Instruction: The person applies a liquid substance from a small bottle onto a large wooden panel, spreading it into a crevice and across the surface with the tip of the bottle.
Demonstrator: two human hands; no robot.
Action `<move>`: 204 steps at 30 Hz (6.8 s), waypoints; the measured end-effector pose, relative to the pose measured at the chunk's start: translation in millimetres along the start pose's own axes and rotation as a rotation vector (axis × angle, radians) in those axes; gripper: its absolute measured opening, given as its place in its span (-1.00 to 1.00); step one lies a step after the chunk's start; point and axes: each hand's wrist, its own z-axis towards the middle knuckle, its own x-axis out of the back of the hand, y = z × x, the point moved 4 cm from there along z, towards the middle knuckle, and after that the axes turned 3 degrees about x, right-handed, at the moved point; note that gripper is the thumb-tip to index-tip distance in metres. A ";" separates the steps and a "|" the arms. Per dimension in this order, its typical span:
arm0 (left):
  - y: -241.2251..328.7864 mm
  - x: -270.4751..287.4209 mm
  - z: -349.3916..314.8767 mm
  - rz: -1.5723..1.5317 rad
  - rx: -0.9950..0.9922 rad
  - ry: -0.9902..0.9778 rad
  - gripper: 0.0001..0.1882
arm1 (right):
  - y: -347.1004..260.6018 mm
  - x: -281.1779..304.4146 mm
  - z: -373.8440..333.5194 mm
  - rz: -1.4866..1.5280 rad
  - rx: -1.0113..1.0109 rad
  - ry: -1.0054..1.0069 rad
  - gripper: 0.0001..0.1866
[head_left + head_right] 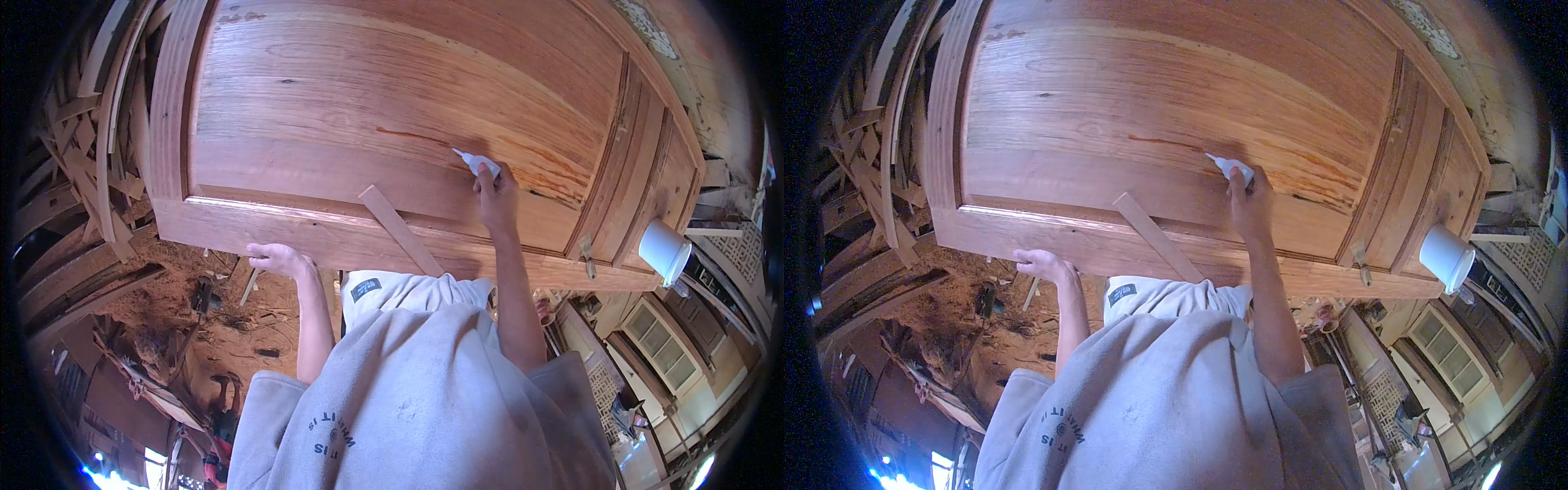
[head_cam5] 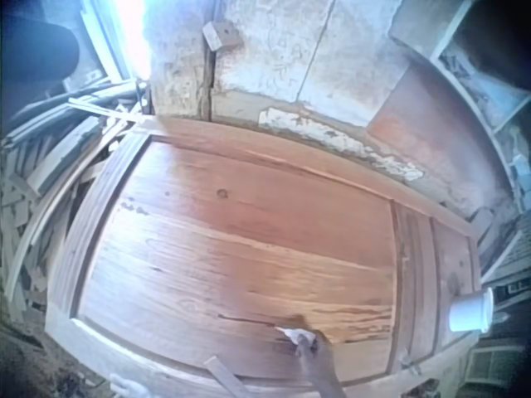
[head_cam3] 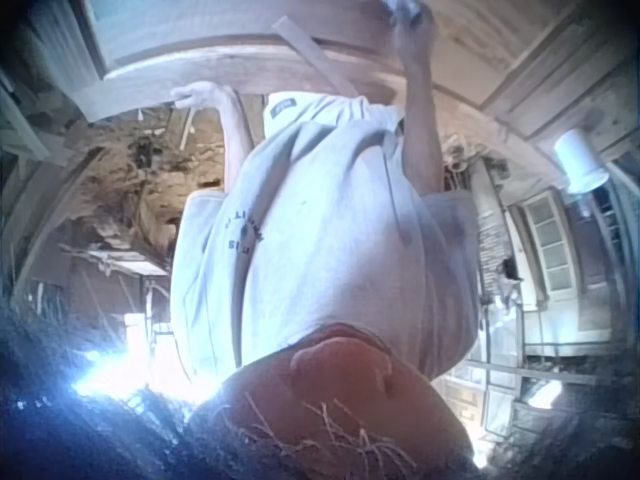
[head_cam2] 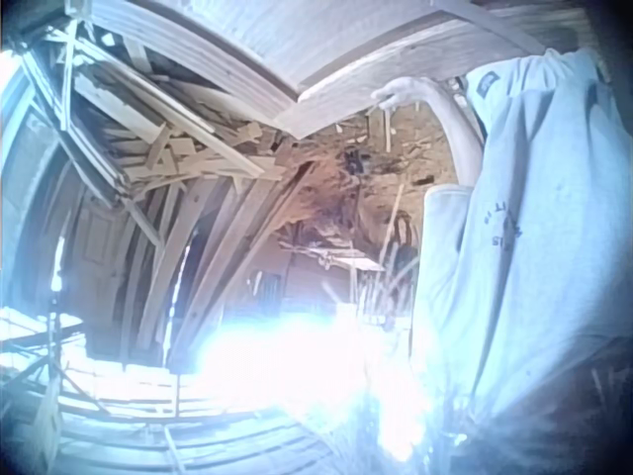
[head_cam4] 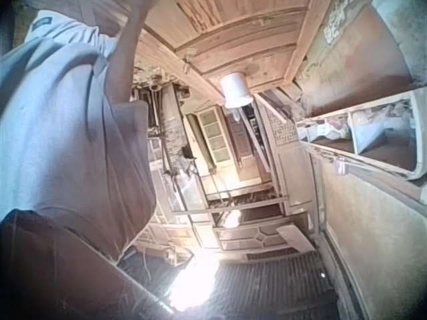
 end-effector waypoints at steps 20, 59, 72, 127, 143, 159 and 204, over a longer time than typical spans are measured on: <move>-10.4 0.0 9.1 -0.012 0.039 -0.007 -0.29 | -6.4 -5.6 -1.6 -0.062 0.089 0.021 -0.67; -12.0 0.1 11.8 -0.074 0.039 -0.019 -0.31 | -8.7 3.3 1.0 -0.139 0.099 0.131 -0.69; -2.3 -2.2 1.8 -0.067 0.064 -0.037 -0.28 | 8.5 30.2 1.7 -0.171 0.035 0.178 -0.66; -19.1 1.9 21.4 -0.037 0.025 0.003 -0.33 | -39.2 -61.1 13.6 0.089 0.076 -0.046 -0.72; -12.3 0.8 10.2 -0.062 0.041 0.003 -0.32 | -59.9 -85.8 17.8 -0.035 0.131 -0.119 -0.73; -16.4 1.0 17.7 -0.048 0.002 0.016 -0.34 | -52.9 -52.3 11.5 -0.012 0.104 0.008 -0.71; -13.4 0.4 15.1 -0.066 0.019 -0.019 -0.35 | -7.2 -3.3 14.8 0.034 0.082 0.087 -0.72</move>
